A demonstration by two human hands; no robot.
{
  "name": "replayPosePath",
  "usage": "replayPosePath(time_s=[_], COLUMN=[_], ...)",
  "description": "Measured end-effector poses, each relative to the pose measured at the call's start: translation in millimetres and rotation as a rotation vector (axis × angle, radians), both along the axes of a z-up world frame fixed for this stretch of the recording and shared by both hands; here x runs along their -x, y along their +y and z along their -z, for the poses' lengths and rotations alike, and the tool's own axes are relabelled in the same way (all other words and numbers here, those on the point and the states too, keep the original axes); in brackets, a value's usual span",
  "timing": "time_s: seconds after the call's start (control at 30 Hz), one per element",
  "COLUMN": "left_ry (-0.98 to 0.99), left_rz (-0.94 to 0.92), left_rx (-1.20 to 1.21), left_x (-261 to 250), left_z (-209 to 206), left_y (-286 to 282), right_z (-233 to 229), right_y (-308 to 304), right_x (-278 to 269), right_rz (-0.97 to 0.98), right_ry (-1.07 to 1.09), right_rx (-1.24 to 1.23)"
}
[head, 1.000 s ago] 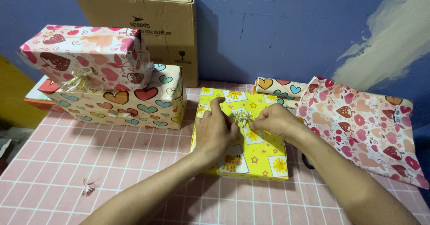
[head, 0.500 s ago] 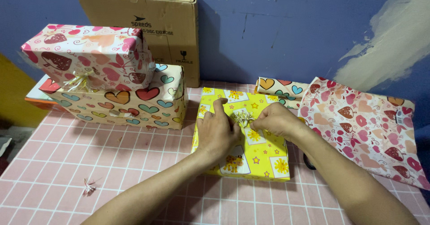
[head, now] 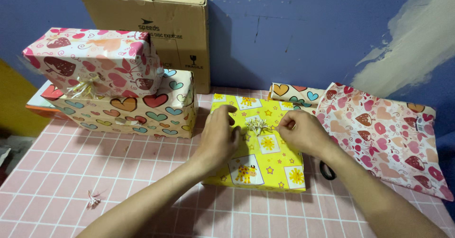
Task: The person wraps a small box with yellow patterned paper, secures it with tape, and ties a decorative ribbon. They then place the wrapped gift aside and begin wrapping another box with heart-patterned paper.
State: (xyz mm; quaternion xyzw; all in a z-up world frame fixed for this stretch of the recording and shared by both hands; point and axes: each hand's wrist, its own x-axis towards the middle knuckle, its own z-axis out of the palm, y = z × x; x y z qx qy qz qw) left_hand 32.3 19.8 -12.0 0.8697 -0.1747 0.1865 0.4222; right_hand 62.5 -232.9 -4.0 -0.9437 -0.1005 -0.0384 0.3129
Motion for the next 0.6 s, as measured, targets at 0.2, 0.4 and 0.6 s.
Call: replayPosePath(time_s=[0.2, 0.4, 0.6], left_ry=[-0.244, -0.269, -0.273], left_rz=[0.332, 0.392, 0.391], left_rx=[-0.327, -0.405, -0.442], left_x=[11.6, 9.3, 9.4], left_z=[0.5, -3.4, -4.3], left_y=[18.7, 12.6, 11.4], right_z=[-1.6, 2.6, 5.8], right_y=[12.3, 22.5, 23.1], right_x=[53.2, 55.0, 52.8], right_rz=[-0.241, -0.311, -0.394], right_ry=[-0.400, -0.452, -0.436], right_rx=[0.191, 0.351, 0.491])
